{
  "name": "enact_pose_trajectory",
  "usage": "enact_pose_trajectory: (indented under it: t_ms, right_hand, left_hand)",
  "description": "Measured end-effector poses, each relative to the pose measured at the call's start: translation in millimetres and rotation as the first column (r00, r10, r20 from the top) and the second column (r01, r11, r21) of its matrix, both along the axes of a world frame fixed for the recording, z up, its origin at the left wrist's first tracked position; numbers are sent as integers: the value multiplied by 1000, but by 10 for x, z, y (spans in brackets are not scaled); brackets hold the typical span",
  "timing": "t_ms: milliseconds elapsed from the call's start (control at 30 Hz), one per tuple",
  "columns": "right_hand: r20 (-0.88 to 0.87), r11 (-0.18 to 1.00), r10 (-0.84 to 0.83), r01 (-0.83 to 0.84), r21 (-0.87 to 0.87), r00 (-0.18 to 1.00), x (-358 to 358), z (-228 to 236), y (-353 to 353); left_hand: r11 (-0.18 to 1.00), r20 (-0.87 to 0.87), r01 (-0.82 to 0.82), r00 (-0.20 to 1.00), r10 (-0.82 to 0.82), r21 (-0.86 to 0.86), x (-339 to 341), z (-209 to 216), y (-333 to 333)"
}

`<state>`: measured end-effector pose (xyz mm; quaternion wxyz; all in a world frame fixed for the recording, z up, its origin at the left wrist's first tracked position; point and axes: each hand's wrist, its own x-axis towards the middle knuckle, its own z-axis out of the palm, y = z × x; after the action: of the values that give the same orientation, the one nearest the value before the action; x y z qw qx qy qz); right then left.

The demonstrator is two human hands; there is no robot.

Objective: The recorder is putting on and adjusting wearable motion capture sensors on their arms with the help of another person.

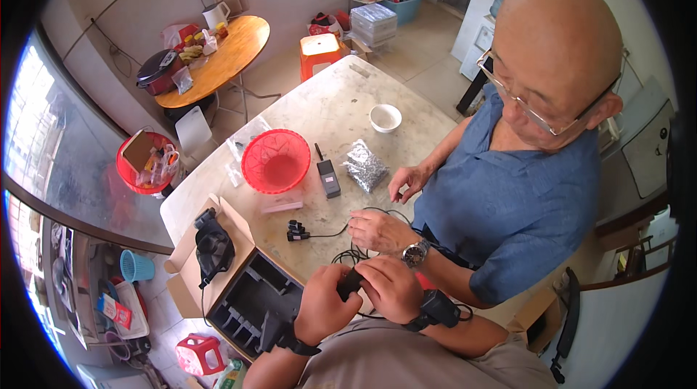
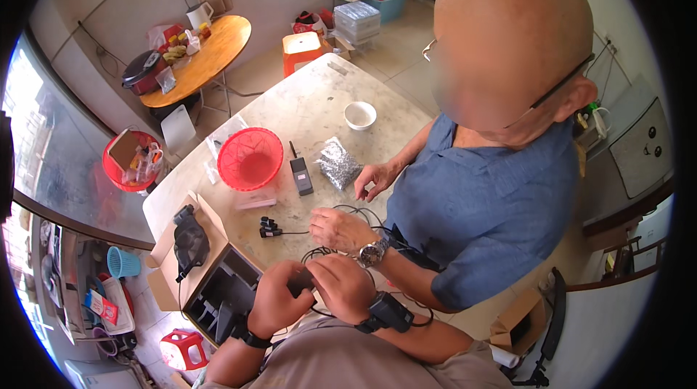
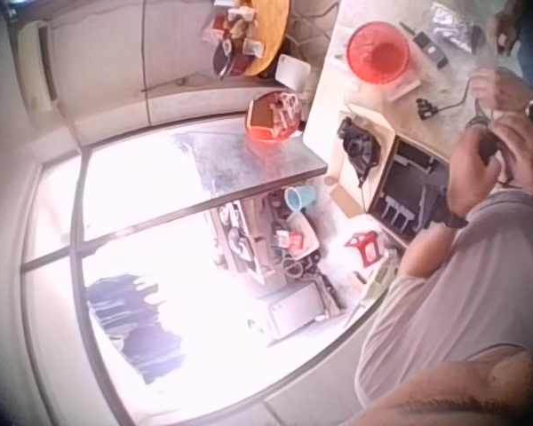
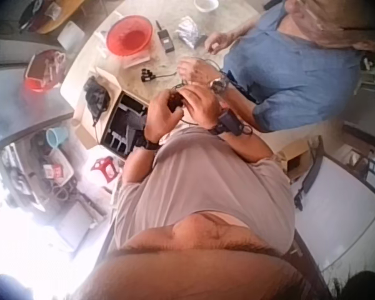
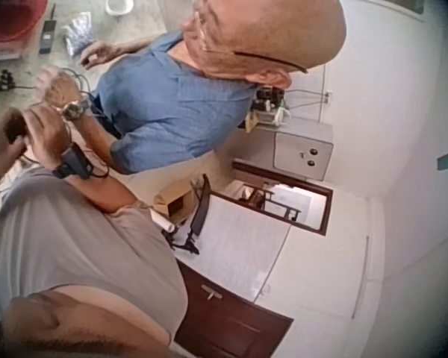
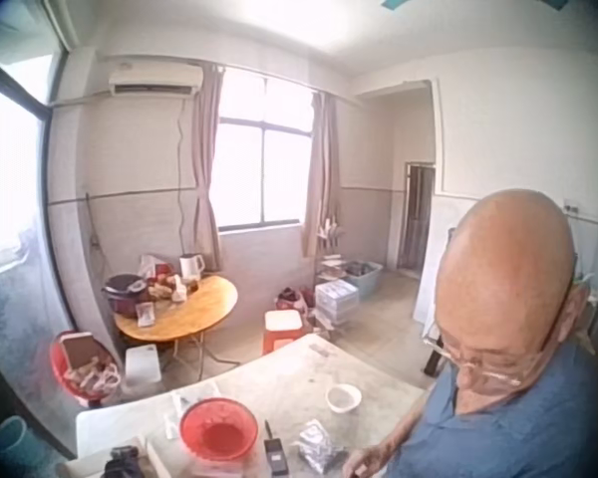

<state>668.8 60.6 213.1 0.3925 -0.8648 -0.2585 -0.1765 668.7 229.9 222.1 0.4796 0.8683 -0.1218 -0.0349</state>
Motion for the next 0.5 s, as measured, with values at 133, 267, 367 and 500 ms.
enact_pose_trajectory:
  t_ms: [133,267,367,500]
  right_hand:
    - [-107,998,-18,25,60,994,-89,-51,126]
    - [-346,990,78,-33,135,935,-117,64,89]
    - [-506,919,229,-13,394,832,-82,174,63]
    - [-547,888,325,-49,457,772,-96,288,111]
  left_hand:
    - [996,70,80,995,-77,-44,-50,-98,130]
    - [966,-38,85,995,-97,-243,-108,-95,279]
    - [894,-105,62,987,-120,-443,-145,27,344]
    - [824,-161,-40,985,-63,-565,-273,15,444]
